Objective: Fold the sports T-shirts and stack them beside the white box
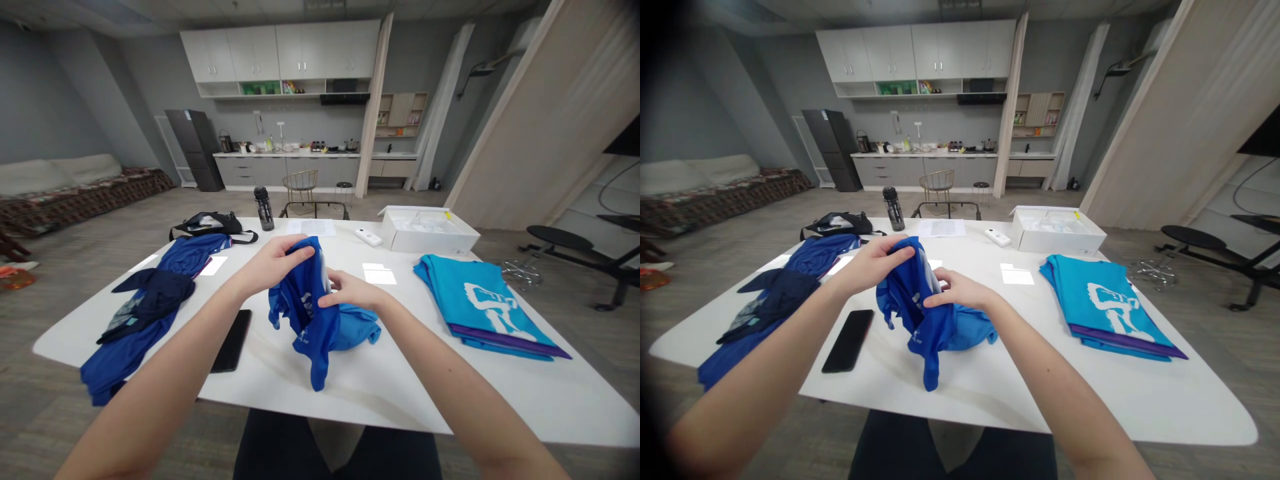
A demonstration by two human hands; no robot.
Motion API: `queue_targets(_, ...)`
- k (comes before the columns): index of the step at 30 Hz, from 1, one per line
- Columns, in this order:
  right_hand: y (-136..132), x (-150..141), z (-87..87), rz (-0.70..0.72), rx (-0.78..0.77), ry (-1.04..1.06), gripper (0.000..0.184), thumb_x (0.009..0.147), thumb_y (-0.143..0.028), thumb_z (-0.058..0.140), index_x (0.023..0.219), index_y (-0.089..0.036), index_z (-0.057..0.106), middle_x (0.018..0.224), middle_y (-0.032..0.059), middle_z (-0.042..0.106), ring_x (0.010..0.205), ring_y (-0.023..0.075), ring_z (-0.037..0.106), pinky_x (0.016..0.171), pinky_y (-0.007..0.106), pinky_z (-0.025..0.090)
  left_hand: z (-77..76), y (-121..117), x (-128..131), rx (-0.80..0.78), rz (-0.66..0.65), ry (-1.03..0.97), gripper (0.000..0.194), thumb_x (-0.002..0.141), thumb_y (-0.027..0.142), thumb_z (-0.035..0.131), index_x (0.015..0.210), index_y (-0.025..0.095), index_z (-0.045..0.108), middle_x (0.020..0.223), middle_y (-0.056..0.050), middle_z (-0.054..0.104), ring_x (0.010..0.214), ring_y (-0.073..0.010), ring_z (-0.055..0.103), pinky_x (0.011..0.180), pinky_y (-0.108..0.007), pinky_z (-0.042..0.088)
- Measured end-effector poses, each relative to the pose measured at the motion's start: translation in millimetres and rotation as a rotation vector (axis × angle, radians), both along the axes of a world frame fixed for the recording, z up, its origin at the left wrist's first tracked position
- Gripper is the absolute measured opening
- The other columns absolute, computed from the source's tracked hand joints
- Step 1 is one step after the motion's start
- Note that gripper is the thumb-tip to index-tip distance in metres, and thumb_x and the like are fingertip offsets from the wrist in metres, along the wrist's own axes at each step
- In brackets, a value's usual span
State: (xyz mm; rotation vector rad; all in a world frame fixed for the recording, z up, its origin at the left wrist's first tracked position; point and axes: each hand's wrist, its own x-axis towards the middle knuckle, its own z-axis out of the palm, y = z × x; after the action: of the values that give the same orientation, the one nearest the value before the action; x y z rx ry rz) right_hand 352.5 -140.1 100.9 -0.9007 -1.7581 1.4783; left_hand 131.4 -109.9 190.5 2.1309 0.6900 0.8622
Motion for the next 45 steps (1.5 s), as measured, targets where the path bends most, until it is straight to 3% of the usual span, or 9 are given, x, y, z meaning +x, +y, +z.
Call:
queue_targets(4, 3.4, -0.9, -6.6, -0.094, -0.033, -0.021, 0.047, 0.068, -0.028, 0.081, 0.111, -0.023, 0.062, 0.1, -0.0014, 0.069, 0.092, 0.0214, 0.064, 0.08, 0.032, 0.053, 7.9, 5.0, -4.7, 0.191, 0.112, -0.042, 0.031, 0.096, 0.047, 0.056, 0.091, 0.018, 0.068, 0.088, -0.001, 0.067, 0.086, -0.0183, 0.061, 0.08, -0.027, 0.049)
queue_targets(8, -1.1, 13.3, -8.2, -0.338, 0.232, -0.25, 0.04, 0.066, -0.017, 0.071, 0.104, -0.023, 0.06, 0.089, -0.0037, 0.066, 0.081, 0.0184, 0.06, 0.07, 0.027, 0.046, 10.2, 14.0, -10.2, 0.235, 0.294, -0.108, 0.034, 0.096, 0.05, 0.055, 0.09, 0.019, 0.067, 0.083, -0.001, 0.065, 0.081, -0.0179, 0.059, 0.075, -0.026, 0.047)
queue_targets(12, -13.2, 36.2, 2.9, -0.452, 0.372, -0.414, 0.011, 0.073, -0.016, 0.059, 0.081, -0.021, 0.065, 0.078, -0.0025, 0.065, 0.077, 0.0181, 0.058, 0.07, 0.028, 0.042, 13.4, 18.3, -17.7, 0.269, 0.413, -0.124, 0.033, 0.096, 0.048, 0.054, 0.093, 0.02, 0.07, 0.085, -0.001, 0.067, 0.082, -0.0191, 0.06, 0.078, -0.026, 0.047)
queue_targets(17, -21.3, 61.0, 21.7, -0.551, 0.128, -0.097, 0.014, 0.069, -0.02, 0.063, 0.081, -0.021, 0.069, 0.082, -0.001, 0.071, 0.078, 0.0194, 0.062, 0.071, 0.029, 0.046, 21.9, 21.5, -26.3, 0.329, 0.493, -0.111, 0.031, 0.094, 0.045, 0.056, 0.099, 0.02, 0.073, 0.093, -0.002, 0.071, 0.09, -0.0213, 0.062, 0.083, -0.027, 0.048)
queue_targets(22, -16.4, 78.1, 48.9, -0.588, -0.103, 0.133, 0.017, 0.065, -0.025, 0.072, 0.08, -0.018, 0.072, 0.08, 0.0036, 0.074, 0.074, 0.0197, 0.066, 0.069, 0.029, 0.05, 26.5, 33.1, -29.7, 0.308, 0.568, -0.145, 0.034, 0.095, 0.046, 0.052, 0.094, 0.019, 0.072, 0.081, -0.001, 0.068, 0.078, -0.019, 0.059, 0.072, -0.025, 0.046)
queue_targets(25, -13.5, 80.4, 67.9, -0.691, 0.059, 0.086, 0.027, 0.07, -0.035, 0.076, 0.092, -0.019, 0.074, 0.082, 0.0028, 0.075, 0.074, 0.0193, 0.067, 0.07, 0.03, 0.052, 34.6, 36.0, -32.0, 0.392, 0.645, -0.151, 0.035, 0.097, 0.047, 0.049, 0.094, 0.019, 0.071, 0.078, -0.001, 0.066, 0.077, -0.0189, 0.058, 0.07, -0.025, 0.043)
queue_targets(28, -19.6, 78.6, 92.9, -0.887, 0.394, -0.061, 0.03, 0.081, -0.043, 0.069, 0.096, -0.018, 0.074, 0.087, 0.0041, 0.076, 0.078, 0.0206, 0.067, 0.072, 0.032, 0.052, 49.9, 30.6, -38.2, 0.514, 0.728, -0.102, 0.034, 0.098, 0.048, 0.05, 0.09, 0.021, 0.069, 0.073, -0.001, 0.064, 0.077, -0.0202, 0.06, 0.071, -0.027, 0.041)
queue_targets(34, -61.4, 75.5, 157.1, -1.154, 0.979, -0.503, 0.035, 0.096, -0.049, 0.055, 0.093, -0.019, 0.074, 0.083, 0.0057, 0.074, 0.08, 0.0243, 0.067, 0.072, 0.032, 0.046, 93.1, 8.5, -59.8, 0.66, 0.753, 0.02, 0.037, 0.096, 0.051, 0.052, 0.075, 0.022, 0.063, 0.064, -0.001, 0.058, 0.075, -0.0219, 0.061, 0.072, -0.029, 0.041)
queue_targets(45, -135.8, 62.1, 219.0, -1.254, 1.189, -0.626, 0.048, 0.102, -0.056, 0.043, 0.079, -0.021, 0.067, 0.063, 0.0011, 0.058, 0.063, 0.0174, 0.052, 0.062, 0.029, 0.036, 159.6, -72.5, -88.2, 0.803, 0.714, -0.101, 0.03, 0.098, 0.042, 0.055, 0.092, 0.017, 0.07, 0.079, 0.001, 0.066, 0.081, -0.0164, 0.061, 0.08, -0.03, 0.045)
